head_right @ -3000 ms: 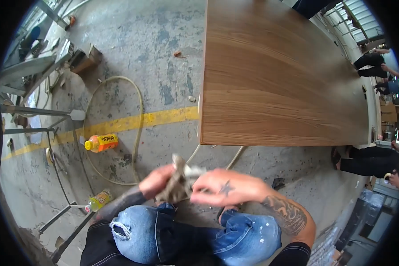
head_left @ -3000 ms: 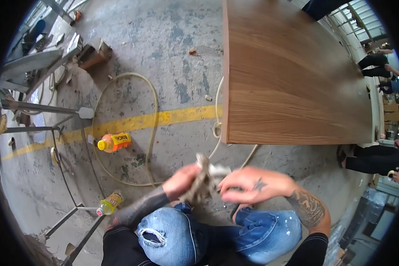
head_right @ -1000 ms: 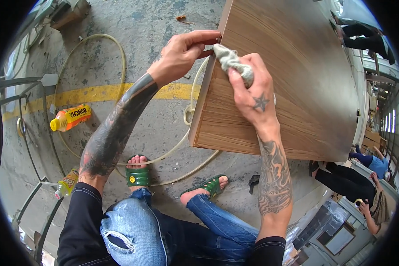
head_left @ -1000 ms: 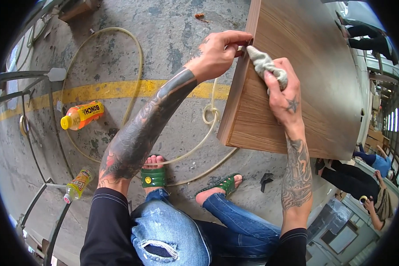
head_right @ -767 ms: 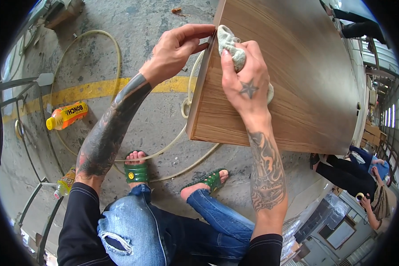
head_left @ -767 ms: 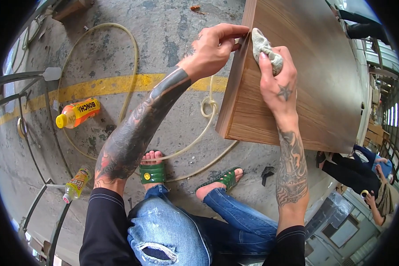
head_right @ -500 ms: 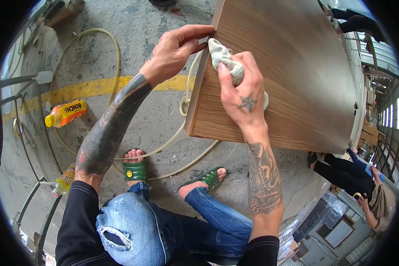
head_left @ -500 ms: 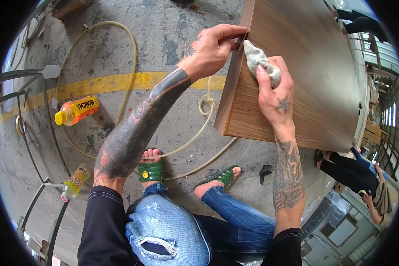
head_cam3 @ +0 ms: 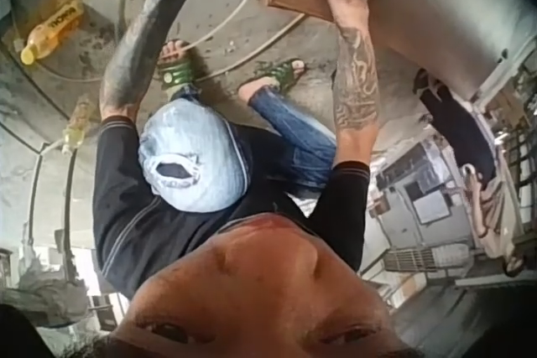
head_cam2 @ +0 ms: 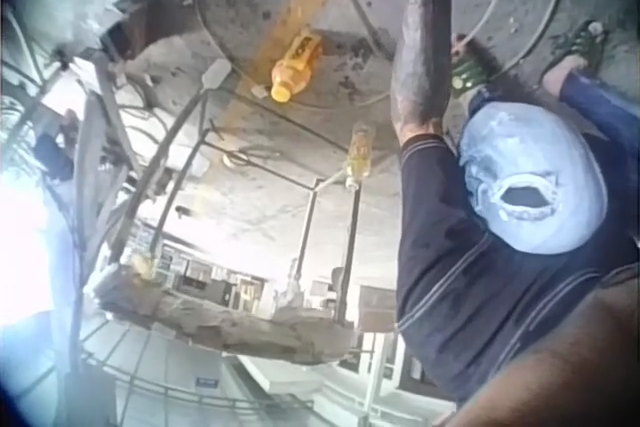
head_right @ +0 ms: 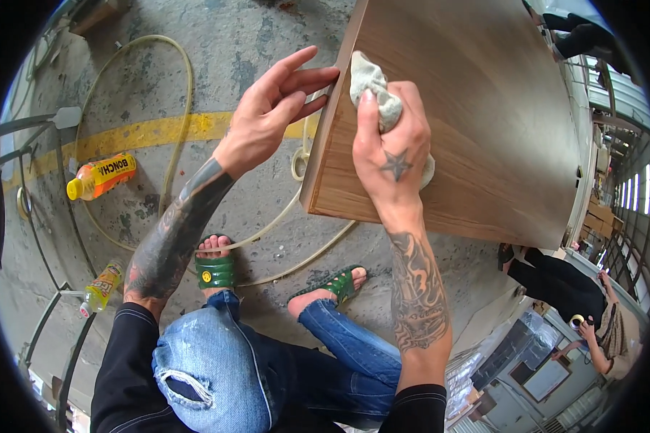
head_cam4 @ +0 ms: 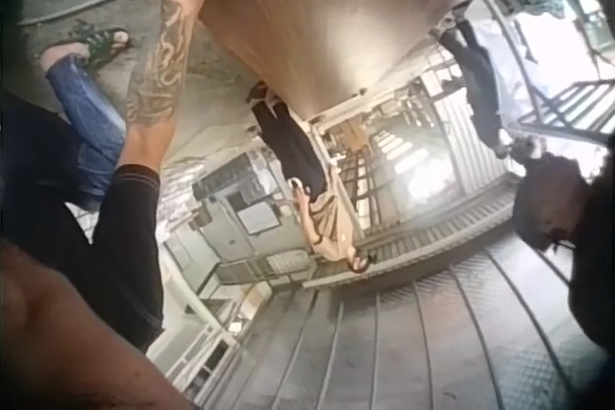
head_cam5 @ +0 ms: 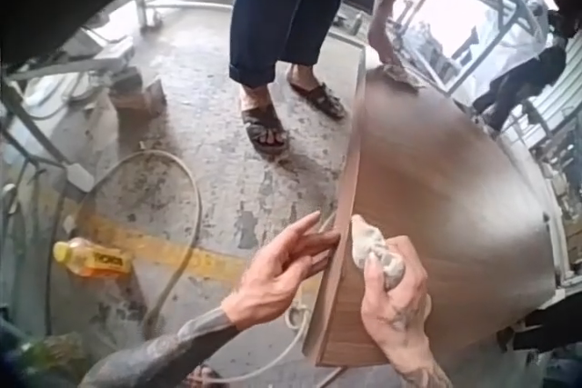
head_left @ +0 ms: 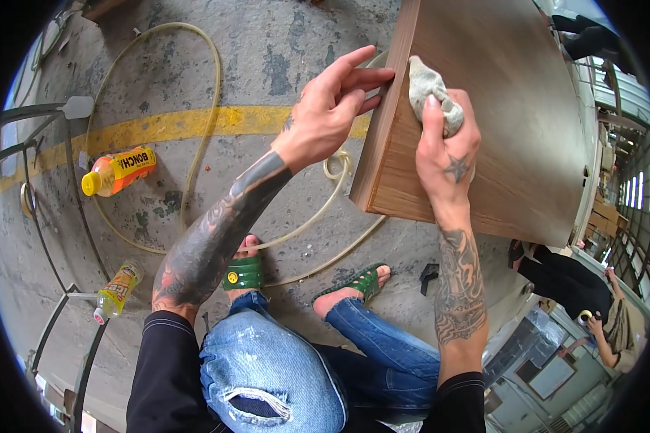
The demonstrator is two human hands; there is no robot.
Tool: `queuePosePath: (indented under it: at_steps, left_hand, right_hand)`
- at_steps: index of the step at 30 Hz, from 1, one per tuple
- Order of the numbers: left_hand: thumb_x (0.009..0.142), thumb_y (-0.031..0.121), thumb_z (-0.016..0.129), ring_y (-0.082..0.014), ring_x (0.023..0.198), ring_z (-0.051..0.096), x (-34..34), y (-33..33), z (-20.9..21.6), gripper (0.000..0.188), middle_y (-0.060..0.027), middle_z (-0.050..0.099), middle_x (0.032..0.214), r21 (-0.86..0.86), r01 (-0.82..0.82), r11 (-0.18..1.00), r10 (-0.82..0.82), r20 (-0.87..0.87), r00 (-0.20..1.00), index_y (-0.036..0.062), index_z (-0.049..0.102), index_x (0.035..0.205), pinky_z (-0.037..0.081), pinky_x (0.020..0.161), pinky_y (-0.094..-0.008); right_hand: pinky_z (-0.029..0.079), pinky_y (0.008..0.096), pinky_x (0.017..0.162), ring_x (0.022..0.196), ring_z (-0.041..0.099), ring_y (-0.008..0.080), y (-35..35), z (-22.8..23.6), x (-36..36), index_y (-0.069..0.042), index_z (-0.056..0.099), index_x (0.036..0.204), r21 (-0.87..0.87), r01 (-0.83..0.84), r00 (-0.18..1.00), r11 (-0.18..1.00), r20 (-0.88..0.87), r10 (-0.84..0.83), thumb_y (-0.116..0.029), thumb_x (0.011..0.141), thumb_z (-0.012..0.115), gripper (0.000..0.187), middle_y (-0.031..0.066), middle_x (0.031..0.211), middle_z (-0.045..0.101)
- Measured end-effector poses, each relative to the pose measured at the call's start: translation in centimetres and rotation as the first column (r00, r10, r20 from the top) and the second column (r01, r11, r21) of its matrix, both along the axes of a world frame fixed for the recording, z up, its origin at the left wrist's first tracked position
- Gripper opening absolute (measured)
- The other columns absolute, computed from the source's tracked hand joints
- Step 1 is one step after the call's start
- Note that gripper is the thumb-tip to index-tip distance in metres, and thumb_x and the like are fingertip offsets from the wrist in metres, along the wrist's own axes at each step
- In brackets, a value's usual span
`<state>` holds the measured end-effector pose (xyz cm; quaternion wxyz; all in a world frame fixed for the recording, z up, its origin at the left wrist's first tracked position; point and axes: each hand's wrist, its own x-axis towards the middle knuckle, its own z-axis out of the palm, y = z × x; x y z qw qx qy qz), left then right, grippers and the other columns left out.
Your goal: Wiping and cleaning the edges of a wooden furniture board with a cloth.
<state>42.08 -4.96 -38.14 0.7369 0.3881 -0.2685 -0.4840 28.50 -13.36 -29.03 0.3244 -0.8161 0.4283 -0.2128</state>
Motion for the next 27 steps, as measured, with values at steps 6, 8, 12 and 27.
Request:
queuePosePath:
  at_steps: [6, 8, 12, 27]
  left_hand:
    - [0.1, -0.007, 0.036, -0.0266, 0.133, 0.054, -1.4, 1.4, 0.5, 0.055, -0.0193, 0.055, 0.144, 0.001, -0.031, 1.0, 0.031, -0.116, 0.993, 0.0026, 0.031, 0.154, 0.047, 0.115, -0.0384]
    - [0.1, -0.007, 0.036, -0.0266, 0.134, 0.054, -1.4, 1.5, 0.4, 0.056, -0.0198, 0.055, 0.144, -0.011, -0.039, 0.999, 0.037, -0.13, 0.991, 0.0027, 0.03, 0.155, 0.046, 0.115, -0.0388]
    - [0.103, -0.001, 0.041, -0.0266, 0.137, 0.051, -1.2, 2.0, 0.0, 0.055, -0.0197, 0.052, 0.147, -0.006, -0.012, 1.0, 0.011, -0.162, 0.987, 0.0039, 0.029, 0.156, 0.044, 0.117, -0.0411]
    - [0.092, 0.016, 0.071, -0.0279, 0.123, 0.061, 2.5, -0.6, 5.7, 0.057, -0.0174, 0.055, 0.141, -0.263, -0.279, 0.924, 0.38, 0.727, 0.572, 0.0048, 0.05, 0.145, 0.053, 0.103, -0.0389]
  right_hand:
    - [0.047, 0.044, 0.077, 0.086, 0.059, 0.0341, 1.9, 0.0, -1.1, 0.002, 0.059, 0.095, -0.262, -0.178, 0.982, 0.949, -0.116, 0.152, -0.018, 0.094, 0.06, 0.02, 0.0144, 0.091, 0.058]
    - [0.048, 0.0432, 0.076, 0.085, 0.059, 0.0333, 2.6, 0.2, -1.6, 0.002, 0.059, 0.095, -0.215, -0.168, 0.985, 0.962, -0.084, 0.153, -0.017, 0.094, 0.06, 0.019, 0.0151, 0.091, 0.058]
    - [0.047, 0.0321, 0.071, 0.079, 0.057, 0.0143, 1.2, 0.3, -0.9, -0.001, 0.064, 0.099, -0.071, 0.06, 0.996, 0.996, 0.071, -0.055, -0.025, 0.102, 0.054, 0.025, 0.0062, 0.085, 0.064]
    - [0.043, 0.0247, 0.06, 0.068, 0.051, 0.005, -3.0, 6.0, -1.0, -0.001, 0.067, 0.112, 0.208, -0.104, 0.994, 0.973, 0.046, 0.096, -0.033, 0.102, 0.058, 0.034, -0.0041, 0.077, 0.059]
